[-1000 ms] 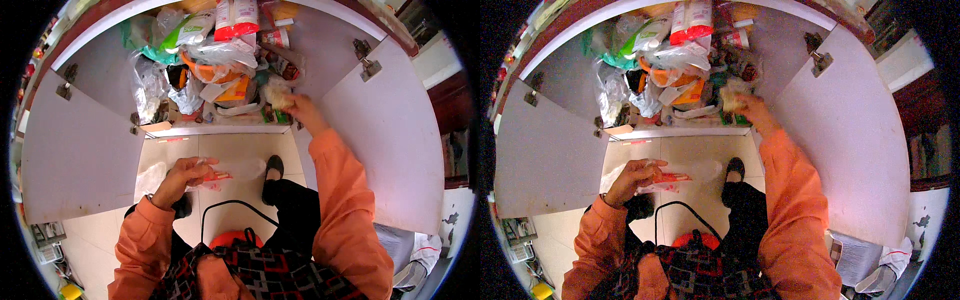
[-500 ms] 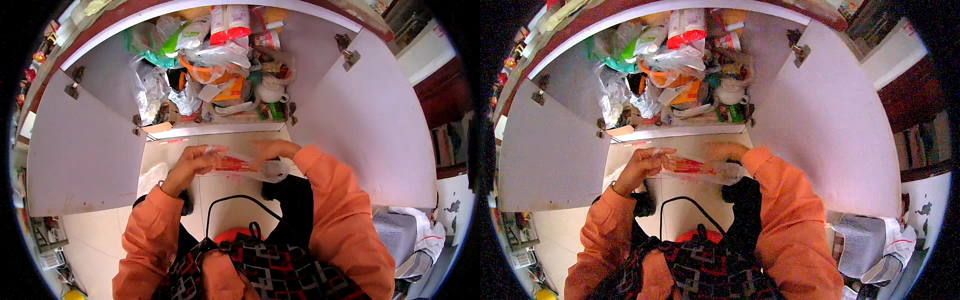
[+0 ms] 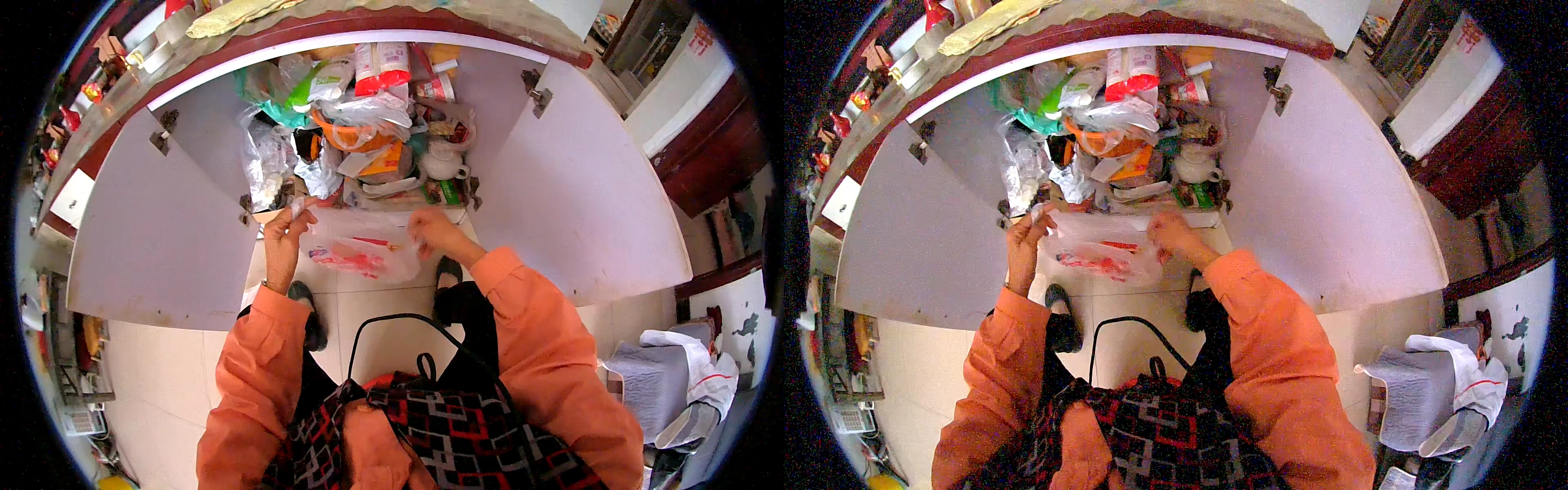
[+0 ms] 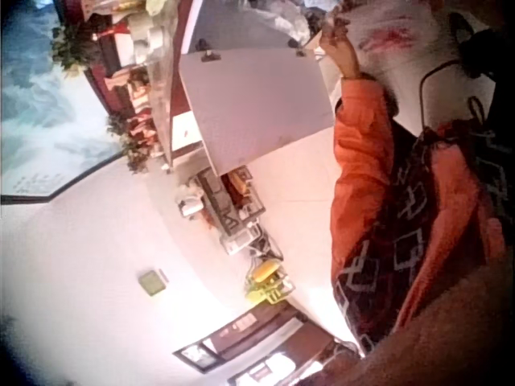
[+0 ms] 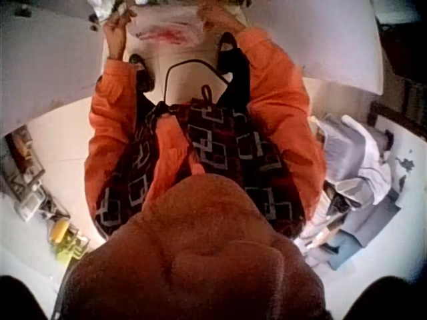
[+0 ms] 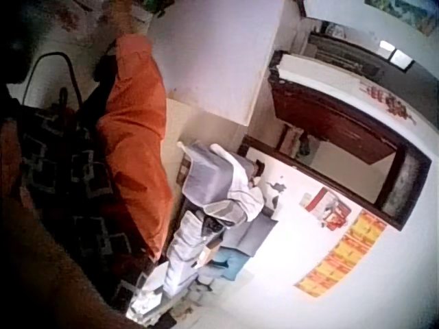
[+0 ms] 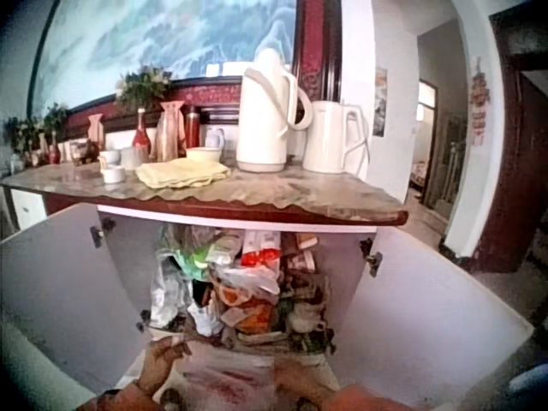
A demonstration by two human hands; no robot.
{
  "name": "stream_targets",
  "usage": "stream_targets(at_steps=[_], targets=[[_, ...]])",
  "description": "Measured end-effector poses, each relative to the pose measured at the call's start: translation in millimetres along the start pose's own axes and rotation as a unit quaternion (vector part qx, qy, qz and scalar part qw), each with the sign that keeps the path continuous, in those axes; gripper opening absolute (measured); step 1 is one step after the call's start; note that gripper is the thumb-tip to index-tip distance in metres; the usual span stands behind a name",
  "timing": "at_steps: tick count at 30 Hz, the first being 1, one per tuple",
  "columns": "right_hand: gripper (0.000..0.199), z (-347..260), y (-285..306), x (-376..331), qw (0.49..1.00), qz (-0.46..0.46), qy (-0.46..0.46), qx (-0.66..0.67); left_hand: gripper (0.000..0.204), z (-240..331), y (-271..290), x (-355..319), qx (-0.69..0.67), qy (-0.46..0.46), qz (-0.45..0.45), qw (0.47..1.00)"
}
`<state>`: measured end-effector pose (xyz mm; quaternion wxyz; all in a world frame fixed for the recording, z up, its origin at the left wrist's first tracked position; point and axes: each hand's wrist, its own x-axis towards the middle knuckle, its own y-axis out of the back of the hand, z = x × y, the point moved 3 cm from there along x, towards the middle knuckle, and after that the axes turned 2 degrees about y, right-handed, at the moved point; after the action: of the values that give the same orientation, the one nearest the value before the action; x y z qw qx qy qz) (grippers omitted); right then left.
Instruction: The person rummages through a cluttered kitchen cupboard, moving aside various plastic bags and containers. They pull out a green bag containing chopsticks, inspect it, and place it back. They then handle a clear plastic bag and a yellow packet of seasoning, examining the items before returning them to the cupboard.
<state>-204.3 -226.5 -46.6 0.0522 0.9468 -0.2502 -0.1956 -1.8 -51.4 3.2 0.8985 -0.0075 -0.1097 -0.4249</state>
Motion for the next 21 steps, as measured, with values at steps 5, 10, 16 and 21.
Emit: stream_targets(at_steps=[5, 10, 16, 21], targets=[[0.010, -11.7, -4.5, -8.7, 0.987, 0.113, 0.110, 0.028, 0.020, -22.6, 3.1, -12.6, 0.031, -0.033, 0.073, 0.996], [0.011, -30.4, -42.0, -14.2, 0.991, 0.018, 0.121, 0.058, 0.028, -14.5, -25.2, -20.4, 0.163, -0.082, -0.057, 0.982], [0.012, -41.5, -55.2, -18.3, 0.967, -0.125, 0.167, 0.144, 0.042, -9.7, -76.1, -55.8, 0.192, -0.072, -0.164, 0.965], [0.017, -46.7, -46.8, -19.9, 0.949, -0.164, 0.174, 0.205, 0.025, -61.4, -48.1, -41.4, 0.291, 0.004, -0.205, 0.935]])
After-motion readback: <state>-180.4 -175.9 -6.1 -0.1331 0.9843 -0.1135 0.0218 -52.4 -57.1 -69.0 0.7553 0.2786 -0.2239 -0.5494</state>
